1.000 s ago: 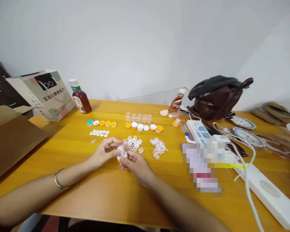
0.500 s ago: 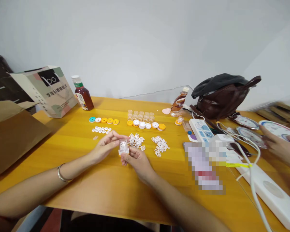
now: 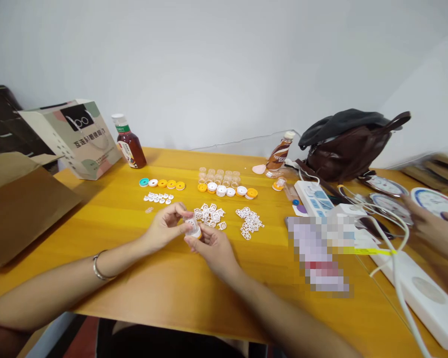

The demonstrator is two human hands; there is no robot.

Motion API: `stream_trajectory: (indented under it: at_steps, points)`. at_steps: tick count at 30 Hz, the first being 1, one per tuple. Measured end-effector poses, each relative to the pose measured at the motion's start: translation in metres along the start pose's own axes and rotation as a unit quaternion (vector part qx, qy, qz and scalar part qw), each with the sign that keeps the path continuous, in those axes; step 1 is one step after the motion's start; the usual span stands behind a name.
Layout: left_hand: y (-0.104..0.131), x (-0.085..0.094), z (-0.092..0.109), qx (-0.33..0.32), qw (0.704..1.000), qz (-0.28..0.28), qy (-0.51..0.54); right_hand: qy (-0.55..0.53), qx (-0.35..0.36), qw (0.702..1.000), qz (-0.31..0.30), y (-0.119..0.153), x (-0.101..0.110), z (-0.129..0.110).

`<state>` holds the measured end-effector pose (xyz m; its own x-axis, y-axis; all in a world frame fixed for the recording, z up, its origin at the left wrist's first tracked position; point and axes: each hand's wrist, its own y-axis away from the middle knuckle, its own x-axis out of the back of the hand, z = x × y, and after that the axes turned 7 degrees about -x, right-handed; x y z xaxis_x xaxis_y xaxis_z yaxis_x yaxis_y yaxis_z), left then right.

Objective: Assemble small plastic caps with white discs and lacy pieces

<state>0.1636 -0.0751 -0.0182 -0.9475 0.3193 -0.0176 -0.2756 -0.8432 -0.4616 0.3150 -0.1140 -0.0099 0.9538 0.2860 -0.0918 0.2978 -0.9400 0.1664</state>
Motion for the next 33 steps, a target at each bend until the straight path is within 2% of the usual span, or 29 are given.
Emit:
stream_trajectory:
  at_steps: [4,6,8,12,14,16,20,24,26,28,31,33]
  points:
    - [0.008,-0.007,-0.008,-0.030,0.994,0.055,-0.095,0.009,0.006,1.000,0.026,-0.002,-0.002,0.004]
    - [0.009,-0.008,-0.007,-0.036,0.991,0.076,-0.100,0.010,0.010,0.999,0.029,-0.002,-0.002,0.004]
    - [0.007,-0.005,-0.001,-0.032,0.996,0.049,-0.060,0.011,0.011,1.000,0.021,-0.002,-0.002,0.003]
    - [-0.002,0.006,0.014,0.013,0.995,-0.077,0.068,0.005,0.011,1.000,0.007,-0.002,0.001,-0.001]
    - [-0.005,0.009,0.017,0.032,0.989,-0.099,0.106,0.003,0.010,1.000,0.005,-0.001,0.001,-0.002]
    - [-0.004,0.008,0.016,0.033,0.989,-0.083,0.116,0.001,0.010,1.000,0.007,-0.001,0.000,-0.001]
    - [0.001,-0.002,0.008,0.013,0.995,-0.016,0.095,0.002,0.016,0.999,0.030,0.000,-0.003,0.000]
    - [0.007,-0.011,-0.003,-0.017,0.997,0.078,0.026,0.010,0.025,0.999,0.045,-0.001,-0.006,0.001]
    - [0.008,-0.011,-0.005,-0.020,0.995,0.101,0.002,0.009,0.022,0.999,0.042,-0.002,-0.006,0.002]
    - [0.006,-0.006,-0.002,-0.007,0.997,0.071,0.015,0.006,0.010,0.999,0.032,-0.002,-0.005,0.003]
    - [0.002,0.003,0.006,0.022,0.995,-0.036,0.087,-0.003,0.000,1.000,0.016,-0.002,-0.001,0.004]
    - [0.000,0.007,0.009,0.032,0.989,-0.078,0.122,-0.007,0.000,1.000,0.009,-0.003,0.001,0.004]
